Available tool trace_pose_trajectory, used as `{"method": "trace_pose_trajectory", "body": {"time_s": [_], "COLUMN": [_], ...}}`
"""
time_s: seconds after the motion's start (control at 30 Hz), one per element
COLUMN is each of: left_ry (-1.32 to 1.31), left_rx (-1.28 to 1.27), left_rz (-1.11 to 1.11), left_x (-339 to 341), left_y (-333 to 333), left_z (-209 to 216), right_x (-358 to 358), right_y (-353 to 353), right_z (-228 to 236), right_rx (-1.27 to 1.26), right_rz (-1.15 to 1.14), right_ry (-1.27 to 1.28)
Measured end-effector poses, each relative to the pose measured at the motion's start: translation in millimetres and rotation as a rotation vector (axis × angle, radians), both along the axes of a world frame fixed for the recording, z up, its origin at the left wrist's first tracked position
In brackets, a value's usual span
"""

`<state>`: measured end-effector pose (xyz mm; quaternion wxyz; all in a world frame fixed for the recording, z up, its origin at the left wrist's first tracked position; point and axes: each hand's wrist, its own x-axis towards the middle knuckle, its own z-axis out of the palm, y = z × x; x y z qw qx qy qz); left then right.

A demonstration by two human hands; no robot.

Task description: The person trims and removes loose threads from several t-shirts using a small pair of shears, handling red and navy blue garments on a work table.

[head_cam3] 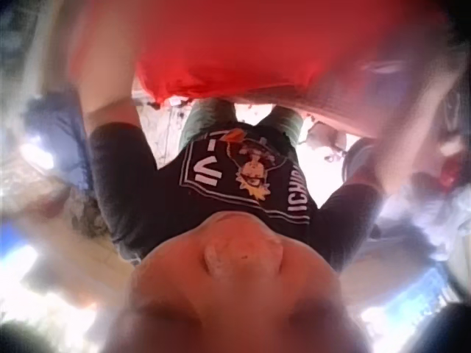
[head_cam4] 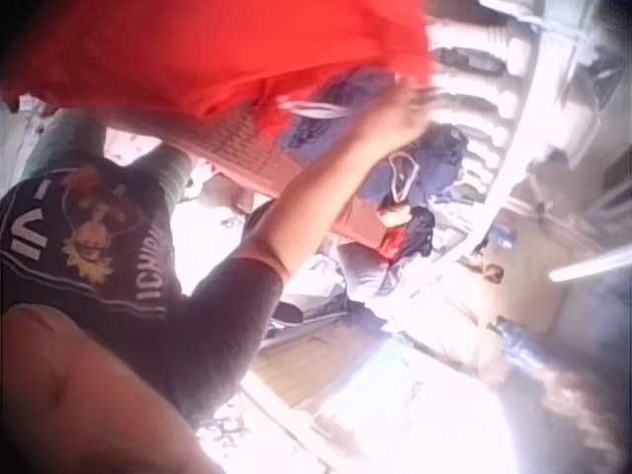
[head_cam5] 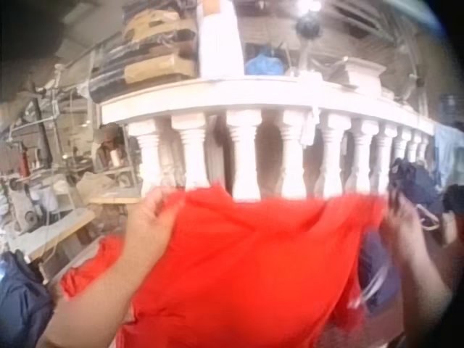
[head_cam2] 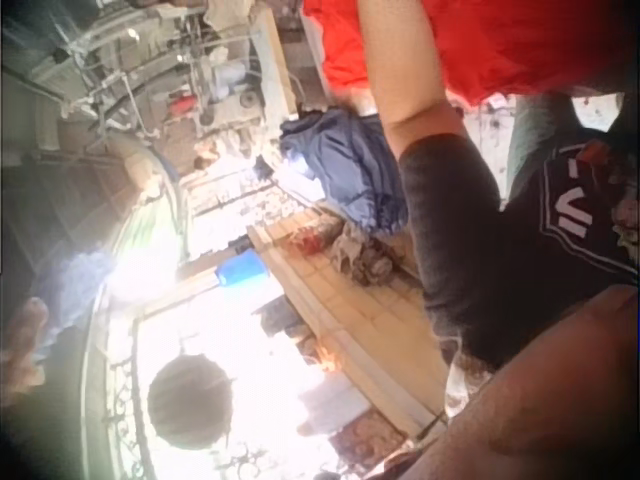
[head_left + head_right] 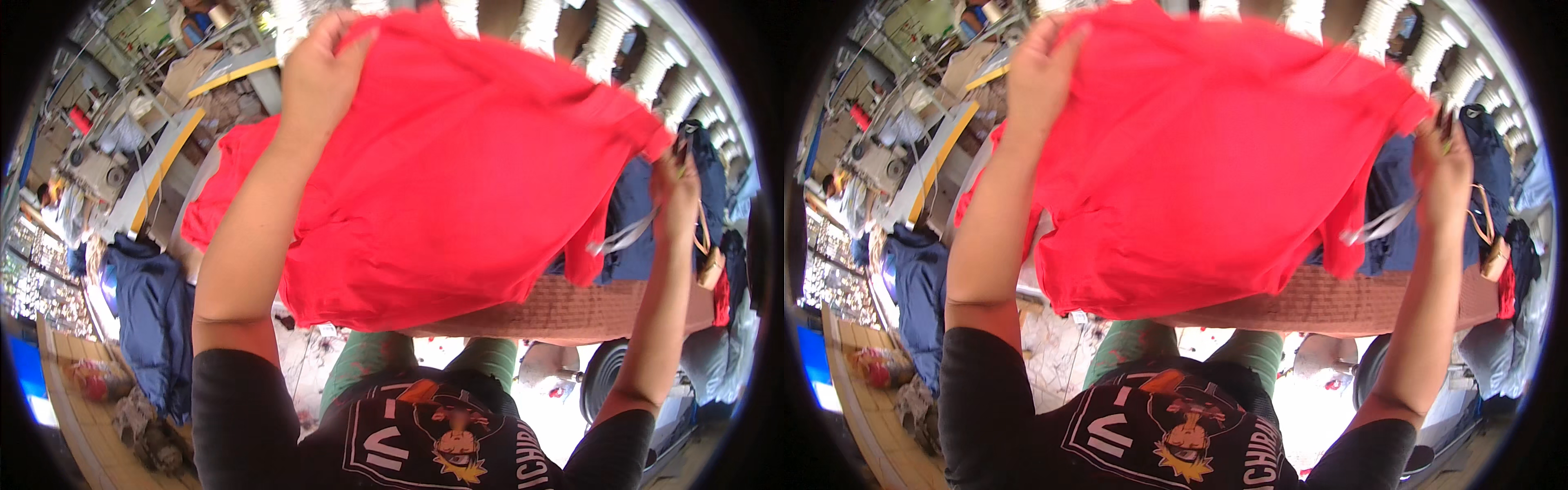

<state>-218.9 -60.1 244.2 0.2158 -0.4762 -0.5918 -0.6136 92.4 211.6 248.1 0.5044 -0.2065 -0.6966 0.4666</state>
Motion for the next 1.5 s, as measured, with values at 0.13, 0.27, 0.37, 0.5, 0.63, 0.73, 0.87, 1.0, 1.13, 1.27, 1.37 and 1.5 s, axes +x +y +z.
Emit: {"method": "trace_pose_trajectory", "body": {"time_s": [0.13,0.27,0.37,0.5,0.63,0.73,0.87,1.0,1.13,1.27,1.37,1.5], "left_ry": [0.327,0.446,0.382,0.258,0.076,-0.010,-0.014,0.033,0.165,0.146,-0.035,-0.205], "left_rx": [0.186,-0.322,-0.592,-0.474,-0.451,-0.462,-0.479,-0.474,-0.506,-0.557,-0.584,-0.609], "left_rz": [0.216,-0.074,-0.284,-0.424,-0.362,-0.347,-0.393,-0.441,-0.442,-0.428,-0.514,-0.551], "left_x": [87.0,156.4,204.8,223.7,217.0,219.8,229.3,236.6,239.9,245.8,249.9,250.3], "left_y": [40.0,34.0,6.8,-0.5,-9.6,-8.0,-2.0,15.0,53.3,76.5,74.3,70.5], "left_z": [36.0,-77.0,-178.7,-212.3,-201.8,-202.0,-206.6,-208.5,-191.4,-183.8,-183.7,-189.5], "right_x": [39.6,88.7,125.2,138.7,125.1,114.5,108.9,101.8,93.9,93.6,96.3,97.6], "right_y": [61.8,79.1,56.5,0.8,-26.4,-40.0,-55.6,-59.4,-62.7,-75.5,-82.4,-80.7], "right_z": [24.1,-39.4,-111.7,-179.3,-188.1,-190.2,-193.1,-216.8,-219.7,-194.1,-173.5,-164.9], "right_rx": [0.419,0.520,0.277,-0.049,-0.099,-0.079,-0.192,-0.226,-0.338,-0.323,-0.282,-0.125], "right_rz": [-0.212,-0.216,-0.212,-0.221,-0.083,0.029,0.151,0.290,0.328,0.409,0.404,0.354], "right_ry": [-0.184,-0.631,-0.588,-0.431,-0.434,-0.455,-0.614,-0.546,-0.479,-0.377,-0.409,-0.551]}}
